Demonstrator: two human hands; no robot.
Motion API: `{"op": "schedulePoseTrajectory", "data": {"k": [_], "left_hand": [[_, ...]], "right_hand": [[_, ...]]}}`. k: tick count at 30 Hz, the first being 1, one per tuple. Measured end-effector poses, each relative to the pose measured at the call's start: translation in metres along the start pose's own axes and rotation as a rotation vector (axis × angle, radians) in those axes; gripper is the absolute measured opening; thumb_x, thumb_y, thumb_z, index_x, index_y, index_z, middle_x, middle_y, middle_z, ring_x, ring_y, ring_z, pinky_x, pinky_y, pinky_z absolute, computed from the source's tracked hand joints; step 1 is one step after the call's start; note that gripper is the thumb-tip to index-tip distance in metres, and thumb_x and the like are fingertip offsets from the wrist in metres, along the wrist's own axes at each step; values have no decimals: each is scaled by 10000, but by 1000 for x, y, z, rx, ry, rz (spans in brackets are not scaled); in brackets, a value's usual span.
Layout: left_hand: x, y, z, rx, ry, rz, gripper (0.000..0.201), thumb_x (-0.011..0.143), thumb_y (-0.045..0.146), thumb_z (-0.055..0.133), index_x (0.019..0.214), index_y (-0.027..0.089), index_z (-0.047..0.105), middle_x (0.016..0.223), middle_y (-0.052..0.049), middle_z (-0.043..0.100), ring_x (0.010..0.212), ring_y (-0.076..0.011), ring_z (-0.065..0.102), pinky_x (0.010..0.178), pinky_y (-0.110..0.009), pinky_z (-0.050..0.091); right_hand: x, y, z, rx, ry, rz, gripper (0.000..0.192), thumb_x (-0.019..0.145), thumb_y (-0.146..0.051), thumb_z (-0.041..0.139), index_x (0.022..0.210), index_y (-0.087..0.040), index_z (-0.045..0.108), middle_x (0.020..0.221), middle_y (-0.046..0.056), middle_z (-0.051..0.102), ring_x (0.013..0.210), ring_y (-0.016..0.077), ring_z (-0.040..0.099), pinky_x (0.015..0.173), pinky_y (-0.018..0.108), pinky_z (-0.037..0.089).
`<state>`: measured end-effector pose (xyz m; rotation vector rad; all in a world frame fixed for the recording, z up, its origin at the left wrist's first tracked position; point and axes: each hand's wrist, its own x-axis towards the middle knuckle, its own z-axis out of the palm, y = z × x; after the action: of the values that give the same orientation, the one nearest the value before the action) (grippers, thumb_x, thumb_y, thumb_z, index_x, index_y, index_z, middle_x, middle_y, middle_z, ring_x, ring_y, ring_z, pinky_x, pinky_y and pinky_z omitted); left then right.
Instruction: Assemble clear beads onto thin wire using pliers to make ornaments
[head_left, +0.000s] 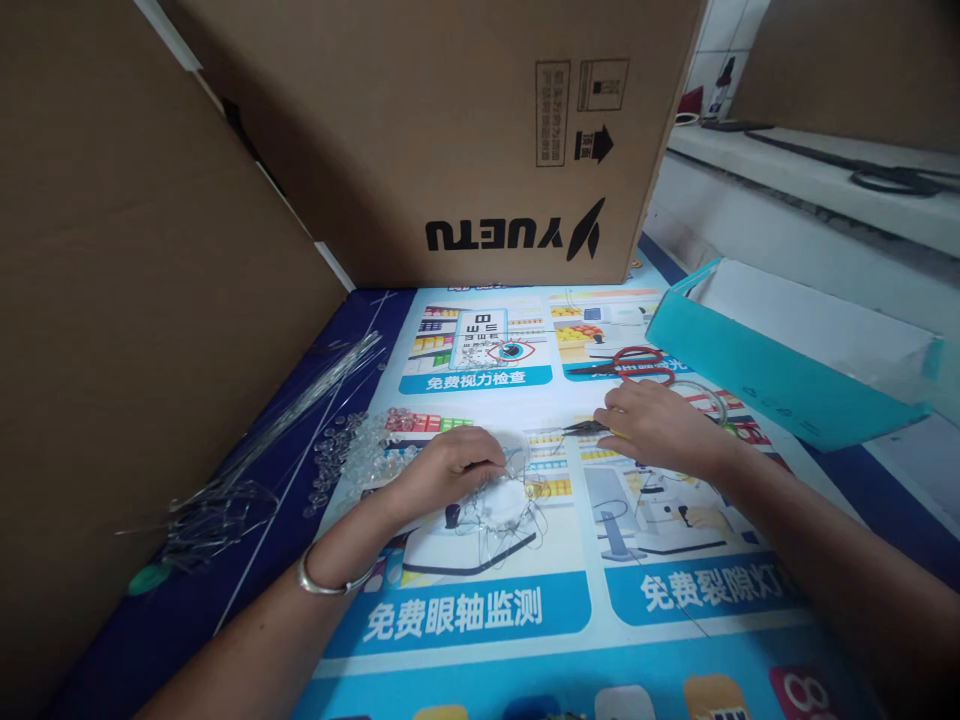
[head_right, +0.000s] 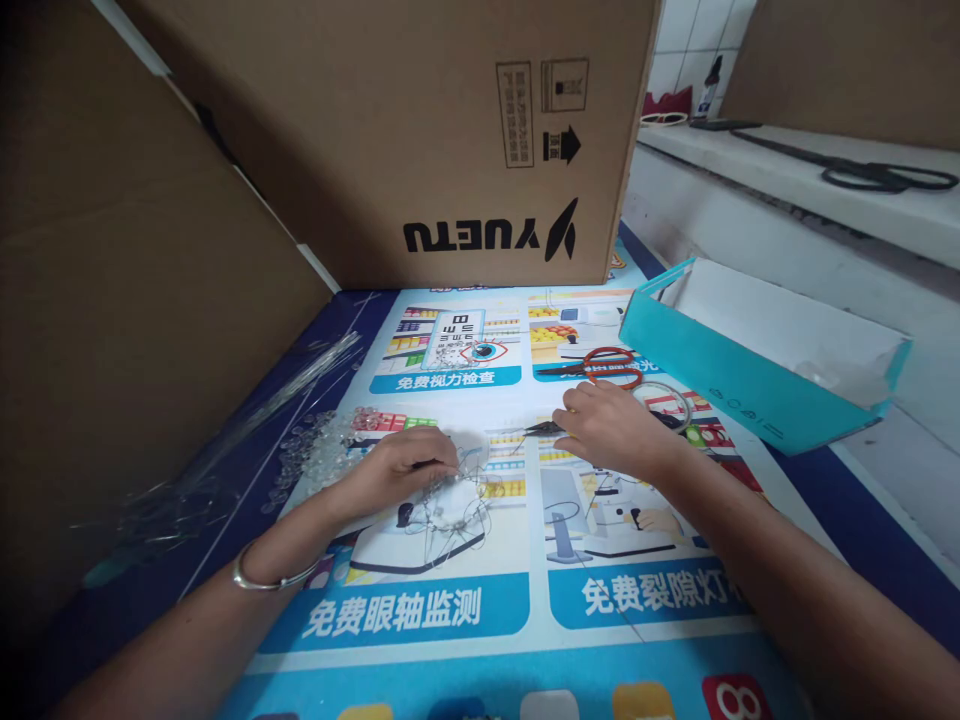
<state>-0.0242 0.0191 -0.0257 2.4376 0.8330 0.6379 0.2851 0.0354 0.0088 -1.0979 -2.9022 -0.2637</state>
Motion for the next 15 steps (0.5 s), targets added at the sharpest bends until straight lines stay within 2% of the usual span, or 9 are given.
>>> {"op": "schedulePoseTrajectory", "data": {"k": [8,15], "left_hand": [[1,-4,6,105,178,-67,102,847,218,524,825,179,617,804,-44,638,790,-162,577,740,-289,441],[4,-5,8,129,202,-96,103,848,220,526,843,187,624,827,-41,646,806,-162,581,753,-293,442]], "right_hand": [[-11,22,-5,35,0,-57,286,854,-389,467,962,-185,636,874,72,612,857,188,526,733,314,365],[-37,11,-12,94,-32,-77,251,837,-376,492,967,-212,630,854,55,620,806,182,534,682,305,379]]}}
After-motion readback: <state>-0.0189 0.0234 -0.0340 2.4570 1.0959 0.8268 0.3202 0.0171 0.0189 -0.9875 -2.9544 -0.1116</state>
